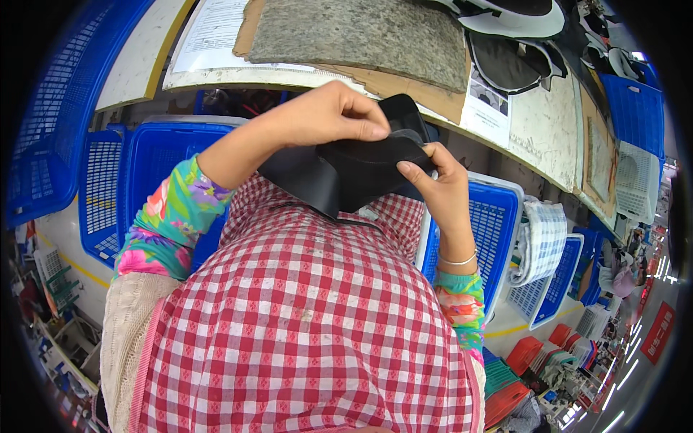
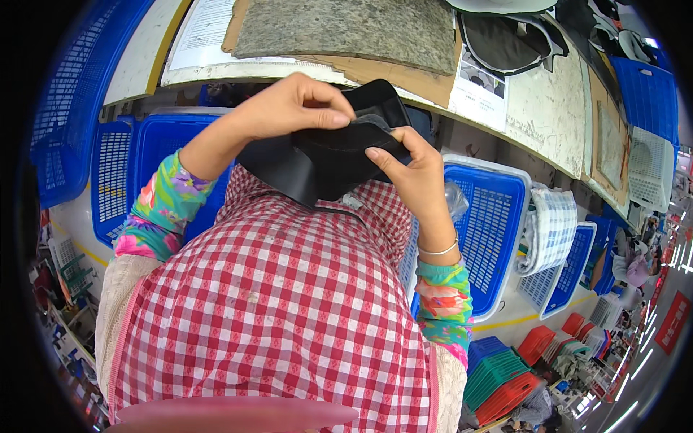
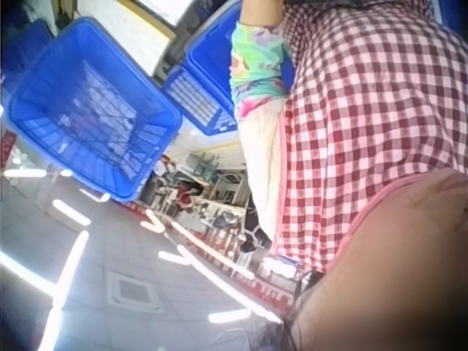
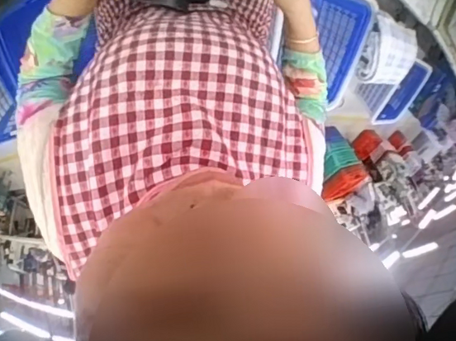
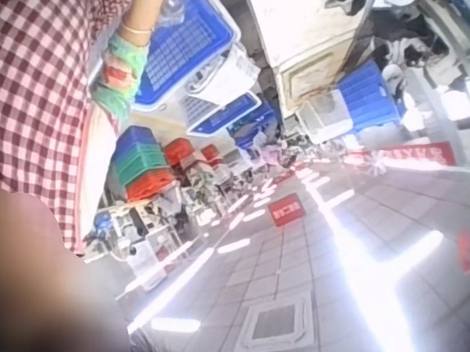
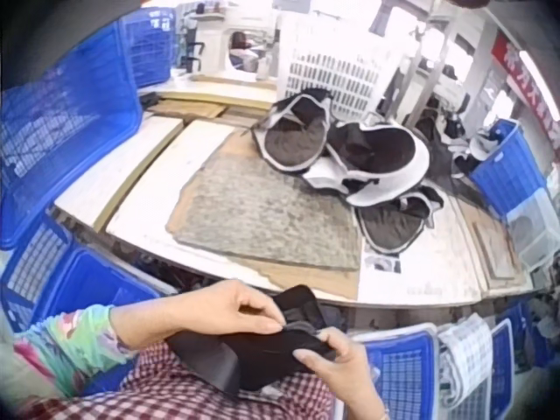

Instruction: The person repeatedly picks up black shoe components, aligns edges, and presses them together by hand. They turn the parts over, check seams, and place finished pieces on the workbench while handling additional components one at a time.

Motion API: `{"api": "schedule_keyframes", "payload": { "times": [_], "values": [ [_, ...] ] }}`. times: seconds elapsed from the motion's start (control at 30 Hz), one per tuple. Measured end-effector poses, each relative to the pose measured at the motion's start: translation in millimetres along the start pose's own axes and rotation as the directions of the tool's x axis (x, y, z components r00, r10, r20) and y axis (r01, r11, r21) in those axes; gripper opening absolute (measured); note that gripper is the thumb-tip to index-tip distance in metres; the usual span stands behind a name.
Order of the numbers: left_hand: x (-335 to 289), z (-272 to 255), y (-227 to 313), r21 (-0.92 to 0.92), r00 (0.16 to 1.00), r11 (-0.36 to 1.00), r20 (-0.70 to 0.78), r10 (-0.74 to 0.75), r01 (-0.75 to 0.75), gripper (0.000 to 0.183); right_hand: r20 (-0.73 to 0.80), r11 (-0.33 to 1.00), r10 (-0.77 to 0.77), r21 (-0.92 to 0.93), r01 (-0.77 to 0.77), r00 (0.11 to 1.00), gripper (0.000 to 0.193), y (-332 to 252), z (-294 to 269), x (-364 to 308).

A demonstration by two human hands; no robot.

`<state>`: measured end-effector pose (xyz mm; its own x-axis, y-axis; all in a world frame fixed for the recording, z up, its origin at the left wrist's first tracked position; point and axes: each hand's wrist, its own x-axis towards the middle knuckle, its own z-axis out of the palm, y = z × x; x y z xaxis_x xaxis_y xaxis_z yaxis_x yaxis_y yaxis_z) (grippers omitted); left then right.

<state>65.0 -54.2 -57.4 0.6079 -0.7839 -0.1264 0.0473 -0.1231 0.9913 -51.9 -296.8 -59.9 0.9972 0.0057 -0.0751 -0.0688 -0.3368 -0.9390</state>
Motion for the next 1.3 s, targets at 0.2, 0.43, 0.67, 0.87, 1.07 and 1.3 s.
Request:
{"api": "schedule_keyframes", "payload": {
  "times": [0.2, 0.43, 0.67, 0.87, 1.07, 1.3],
  "values": [
    [23, -17, 36, 0.232, 0.99, 0.971, 0.138, 0.019, -0.051, 0.029, 0.067, 0.933, -0.237, -0.262, 0.246, 0.969, 0.025, -21, 0, 25],
    [18, -15, 37, 0.351, 0.989, 0.931, 0.065, -0.131, 0.1, 0.022, 0.095, 0.867, -0.327, -0.367, 0.339, 0.94, 0.023, -27, 14, 23],
    [19, -8, 1, 0.338, 0.963, 0.902, -0.111, -0.246, 0.269, 0.02, 0.038, 0.796, -0.487, -0.391, 0.461, 0.873, 0.018, -17, 31, 9],
    [16, -5, -25, 0.089, 0.917, 0.925, -0.191, -0.349, 0.37, 0.02, 0.16, 0.722, -0.559, -0.388, 0.572, 0.814, 0.024, -10, 31, 2],
    [17, -7, -31, -0.042, 0.883, 0.908, -0.22, -0.414, 0.416, 0.021, 0.219, 0.682, -0.608, -0.348, 0.643, 0.763, 0.031, -6, 28, -2],
    [11, -14, -36, -0.321, 0.872, 0.869, -0.193, -0.45, 0.377, 0.02, 0.22, 0.678, -0.612, -0.349, 0.647, 0.76, 0.031, -5, 28, -5]
  ]
}}
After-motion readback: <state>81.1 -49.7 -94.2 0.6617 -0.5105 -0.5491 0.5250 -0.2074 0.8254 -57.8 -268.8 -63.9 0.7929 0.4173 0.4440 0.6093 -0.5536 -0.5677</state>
